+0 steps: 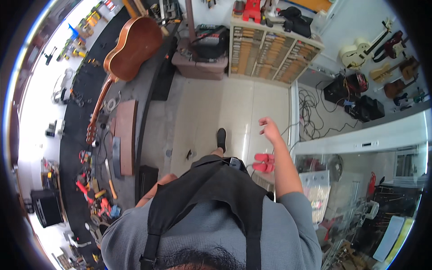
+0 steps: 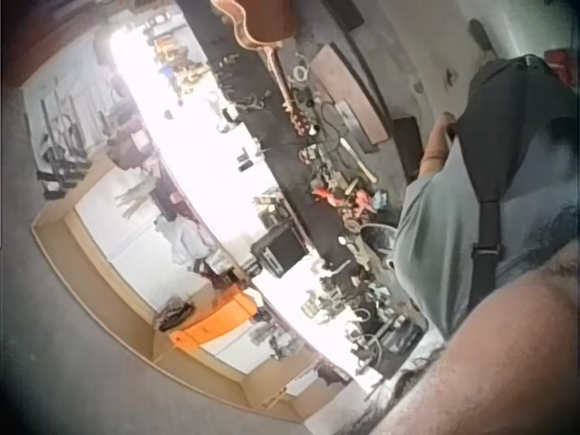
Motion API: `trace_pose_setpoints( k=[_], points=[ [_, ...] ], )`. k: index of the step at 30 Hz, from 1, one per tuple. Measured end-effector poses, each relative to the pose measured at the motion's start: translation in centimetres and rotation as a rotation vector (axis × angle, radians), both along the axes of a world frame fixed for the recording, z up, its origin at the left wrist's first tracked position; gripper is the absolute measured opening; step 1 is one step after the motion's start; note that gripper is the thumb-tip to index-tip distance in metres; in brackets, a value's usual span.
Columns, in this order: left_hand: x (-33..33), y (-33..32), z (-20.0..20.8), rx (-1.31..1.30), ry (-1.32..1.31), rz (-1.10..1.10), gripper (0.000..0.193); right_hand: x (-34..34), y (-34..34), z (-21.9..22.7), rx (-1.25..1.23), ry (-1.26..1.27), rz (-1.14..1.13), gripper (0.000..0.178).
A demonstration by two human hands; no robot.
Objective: The person sands a black rectangular piece of material and fits it against the body of an acoustic guitar. They then use a digital caliper to measure the thickness of the guitar body near the soundhole.
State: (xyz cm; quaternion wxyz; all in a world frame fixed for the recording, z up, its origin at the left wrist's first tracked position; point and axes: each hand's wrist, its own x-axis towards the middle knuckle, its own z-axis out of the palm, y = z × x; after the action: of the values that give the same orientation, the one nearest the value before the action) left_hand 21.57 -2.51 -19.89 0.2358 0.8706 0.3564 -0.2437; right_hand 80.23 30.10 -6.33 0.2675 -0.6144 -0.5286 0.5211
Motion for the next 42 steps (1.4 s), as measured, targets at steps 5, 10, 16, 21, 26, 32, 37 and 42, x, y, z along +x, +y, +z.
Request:
trace_pose_setpoints(
  k=[5, 10, 16, 21, 26, 32, 37, 42],
  points=[
    [5.7, 18.1, 7.5, -0.539, -0.264, 0.491, 0.025, 3.4, 1.8, -9.7, 0.021, -0.131, 0.123, 0.036],
    [11.0, 45.9, -0.7, -0.613, -0.106, 0.445, 0.031, 20.5, -9.7, -18.0, -0.631, -0.322, 0.18, 0.039],
    [15.1, 80.2, 9.8, 0.119, -0.354, 0.777, 0.033, 18.2, -8.7, -12.3, -0.622, -0.553, -0.294, 0.025],
    [26.0, 91.1, 15.2, -0.16, -0.979, 1.039, 0.032, 17.2, -1.6, -15.1, -0.356, -0.362, -0.892, 0.015],
    [24.8, 85.7, 6.0, -0.219, -0.629, 0.942, 0.044, 23.1, 34.6, -7.3, 0.365, -0.23, -0.713, 0.015],
    [17.6, 67.5, 9.9, -0.097, -0.277, 1.029, 0.042, 24.9, 77.1, 16.1, 0.975, -0.482, -0.347, 0.073],
    [21.3, 65.7, 10.1, -0.417, -0.452, 2.185, 0.03, 28.8, 94.8, 19.7, 0.353, -0.861, 0.115, 0.047],
    [32.9, 67.1, 10.6, -0.313, -0.868, 1.913, 0.039, 32.3, 98.3, 25.6, 0.568, -0.352, 0.218, 0.046]
  ],
)
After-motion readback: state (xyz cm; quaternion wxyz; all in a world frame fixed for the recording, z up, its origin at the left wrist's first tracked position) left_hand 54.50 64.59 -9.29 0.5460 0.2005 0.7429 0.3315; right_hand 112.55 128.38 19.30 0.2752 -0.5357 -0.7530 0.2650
